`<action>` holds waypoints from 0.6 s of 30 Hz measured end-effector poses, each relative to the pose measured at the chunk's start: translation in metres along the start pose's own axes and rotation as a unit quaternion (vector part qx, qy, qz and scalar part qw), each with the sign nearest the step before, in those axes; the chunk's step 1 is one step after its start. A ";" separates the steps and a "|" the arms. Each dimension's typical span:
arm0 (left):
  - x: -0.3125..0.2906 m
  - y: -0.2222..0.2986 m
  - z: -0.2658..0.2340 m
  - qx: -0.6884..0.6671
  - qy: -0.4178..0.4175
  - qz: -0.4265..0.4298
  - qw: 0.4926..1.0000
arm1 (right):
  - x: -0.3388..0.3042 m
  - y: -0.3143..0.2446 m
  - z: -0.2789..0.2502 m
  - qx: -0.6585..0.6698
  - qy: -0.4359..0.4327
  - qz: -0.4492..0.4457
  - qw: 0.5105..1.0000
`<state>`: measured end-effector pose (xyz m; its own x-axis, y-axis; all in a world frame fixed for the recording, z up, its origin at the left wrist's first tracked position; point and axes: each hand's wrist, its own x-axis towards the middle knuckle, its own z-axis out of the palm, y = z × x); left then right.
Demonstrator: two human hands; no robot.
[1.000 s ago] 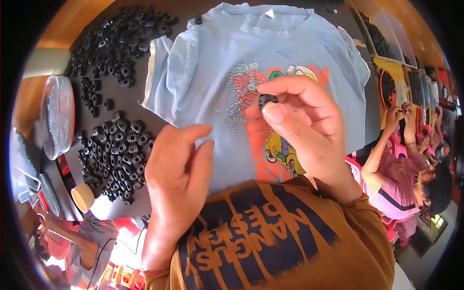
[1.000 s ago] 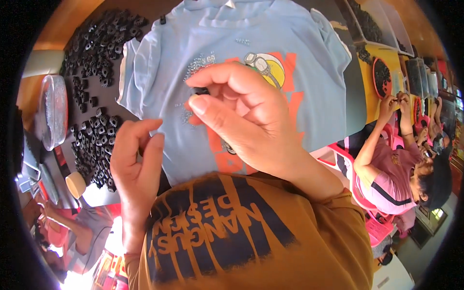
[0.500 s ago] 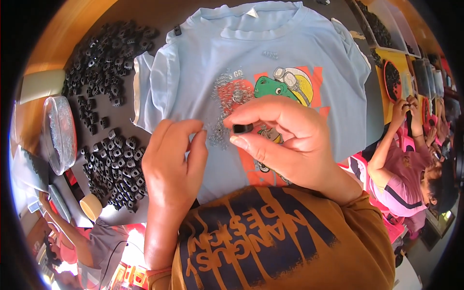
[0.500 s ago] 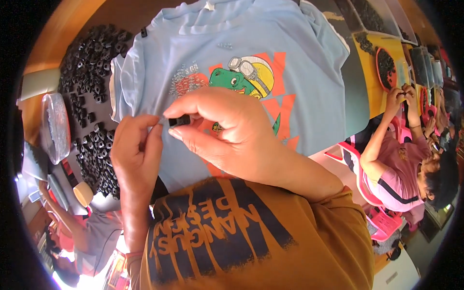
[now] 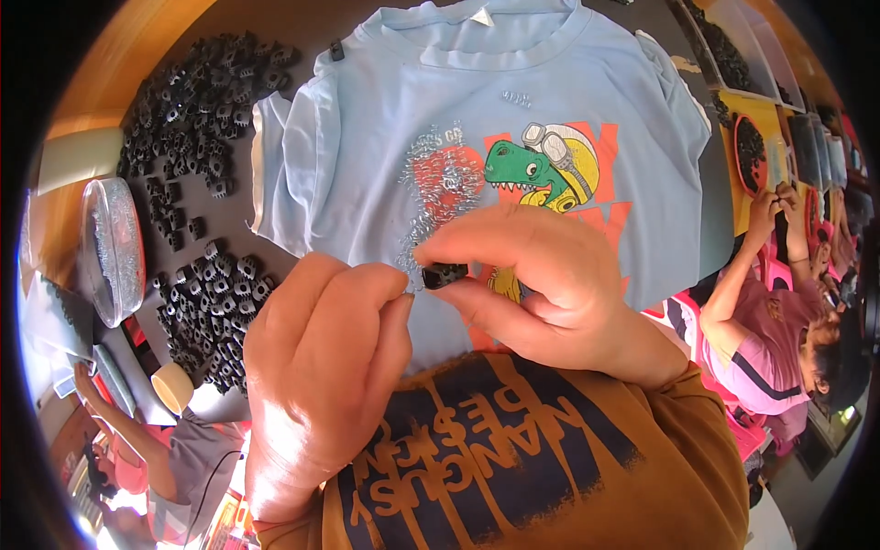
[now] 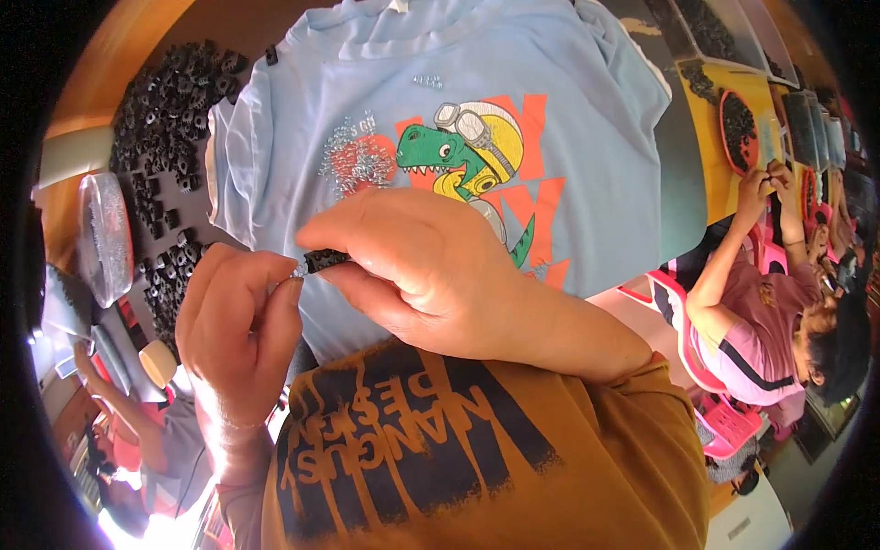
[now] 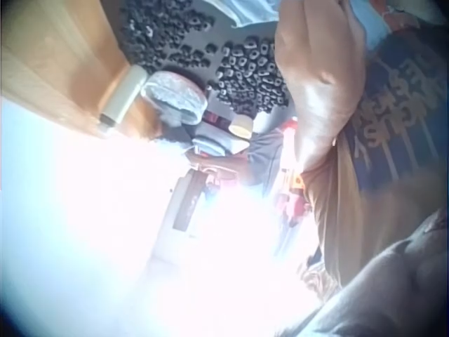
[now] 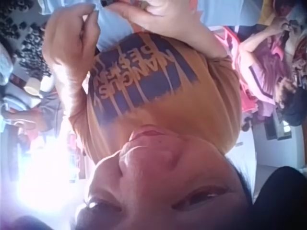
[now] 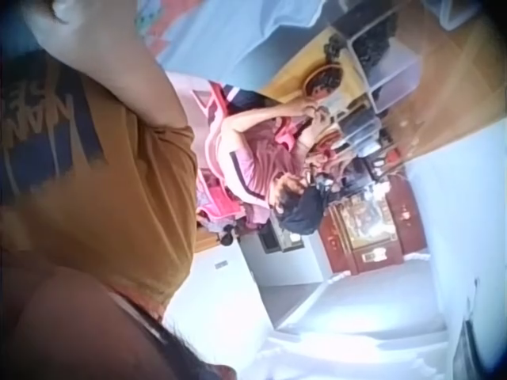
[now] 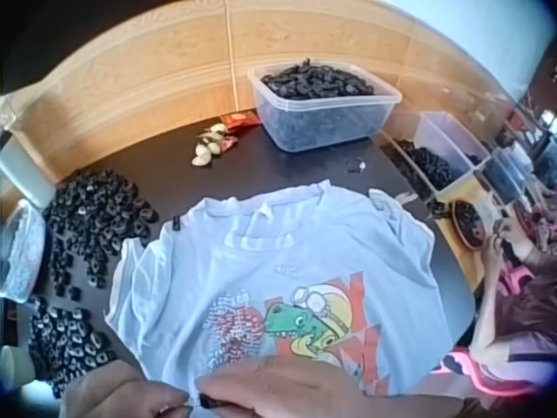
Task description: Assemble plastic cord locks by manually inserting metal springs into the housing units.
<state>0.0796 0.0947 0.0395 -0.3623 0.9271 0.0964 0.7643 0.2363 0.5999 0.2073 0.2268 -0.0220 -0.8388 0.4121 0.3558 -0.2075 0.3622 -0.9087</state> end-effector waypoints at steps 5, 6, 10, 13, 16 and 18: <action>-0.002 0.007 -0.011 0.050 -0.008 0.009 0.999 | 0.000 0.002 0.008 -0.009 0.027 -0.035 0.999; -0.002 0.007 -0.011 0.054 -0.008 0.017 0.998 | 0.000 0.001 0.008 -0.009 0.029 -0.043 0.999; 0.004 0.005 -0.007 0.057 -0.050 0.048 0.996 | -0.001 0.003 0.009 -0.013 0.026 -0.059 0.998; 0.005 0.006 -0.009 0.092 -0.060 0.063 0.992 | -0.001 0.004 0.010 -0.011 0.027 -0.065 0.997; 0.006 0.003 -0.005 0.078 -0.036 0.075 0.993 | -0.002 0.004 0.009 -0.021 0.032 -0.052 0.998; 0.004 0.002 -0.002 0.052 -0.020 0.065 0.996 | -0.002 0.003 0.008 -0.012 0.031 -0.049 0.998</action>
<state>0.0785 0.0978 0.0427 -0.2366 0.9622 0.1351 0.8556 0.1404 0.4983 0.2040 0.2206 -0.0270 -0.7823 0.4248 0.4556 -0.2739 0.4222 -0.8641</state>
